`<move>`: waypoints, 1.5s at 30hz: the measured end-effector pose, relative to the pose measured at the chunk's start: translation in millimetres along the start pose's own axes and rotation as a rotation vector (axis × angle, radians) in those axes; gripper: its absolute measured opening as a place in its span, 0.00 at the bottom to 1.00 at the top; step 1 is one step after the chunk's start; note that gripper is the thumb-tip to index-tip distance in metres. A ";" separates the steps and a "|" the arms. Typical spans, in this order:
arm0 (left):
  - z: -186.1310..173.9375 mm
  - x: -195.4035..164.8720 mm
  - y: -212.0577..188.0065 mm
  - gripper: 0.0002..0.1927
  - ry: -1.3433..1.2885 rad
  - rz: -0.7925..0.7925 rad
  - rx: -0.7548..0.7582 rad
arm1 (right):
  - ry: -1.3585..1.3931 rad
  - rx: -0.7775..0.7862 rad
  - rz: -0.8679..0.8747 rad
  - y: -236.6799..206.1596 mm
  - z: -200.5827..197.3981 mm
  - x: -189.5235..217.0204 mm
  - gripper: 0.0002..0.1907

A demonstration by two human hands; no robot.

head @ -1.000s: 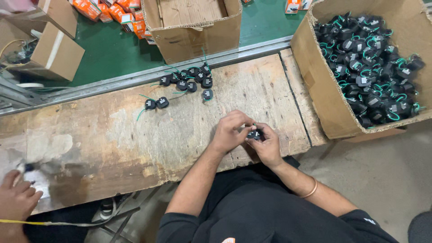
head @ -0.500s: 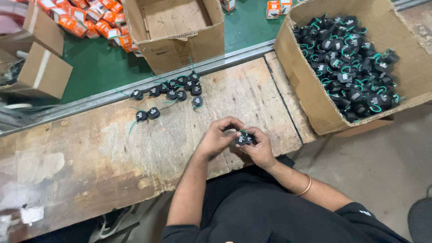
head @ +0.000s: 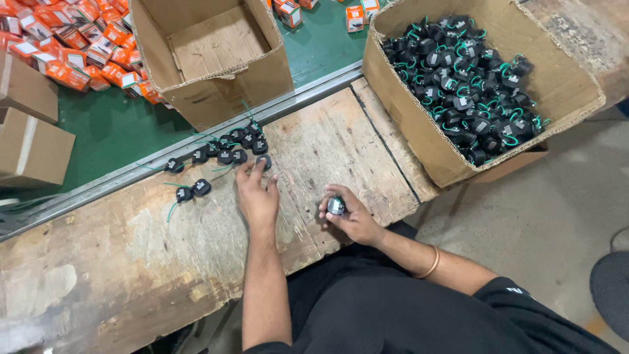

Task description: The person sits at a factory workbench and handles small black round electrical components with green wires one at a time, turning and arranging them in a row on the bench and occasionally placing them into a large cardboard bin filled with similar parts.

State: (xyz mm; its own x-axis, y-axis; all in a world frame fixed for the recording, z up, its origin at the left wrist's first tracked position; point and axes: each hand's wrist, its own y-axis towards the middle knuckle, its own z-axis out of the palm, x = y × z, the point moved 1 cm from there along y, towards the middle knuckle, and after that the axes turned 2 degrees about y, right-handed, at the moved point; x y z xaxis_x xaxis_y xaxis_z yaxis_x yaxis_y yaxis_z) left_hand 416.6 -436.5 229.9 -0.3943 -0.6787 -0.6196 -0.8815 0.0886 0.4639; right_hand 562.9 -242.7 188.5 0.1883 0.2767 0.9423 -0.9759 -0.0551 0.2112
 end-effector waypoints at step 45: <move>8.4 -35.8 -26.4 0.20 -0.995 0.181 0.843 | -0.622 -0.239 -0.167 6.1 14.9 6.8 0.19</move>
State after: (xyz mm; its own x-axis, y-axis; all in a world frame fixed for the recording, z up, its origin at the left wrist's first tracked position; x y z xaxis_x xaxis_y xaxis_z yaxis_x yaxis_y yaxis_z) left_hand 451.8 -408.4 234.6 -0.2254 0.1819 -0.9571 -0.5438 0.7917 0.2785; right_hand 559.9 -255.4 200.1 0.2972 -0.3434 0.8909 -0.9122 0.1735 0.3712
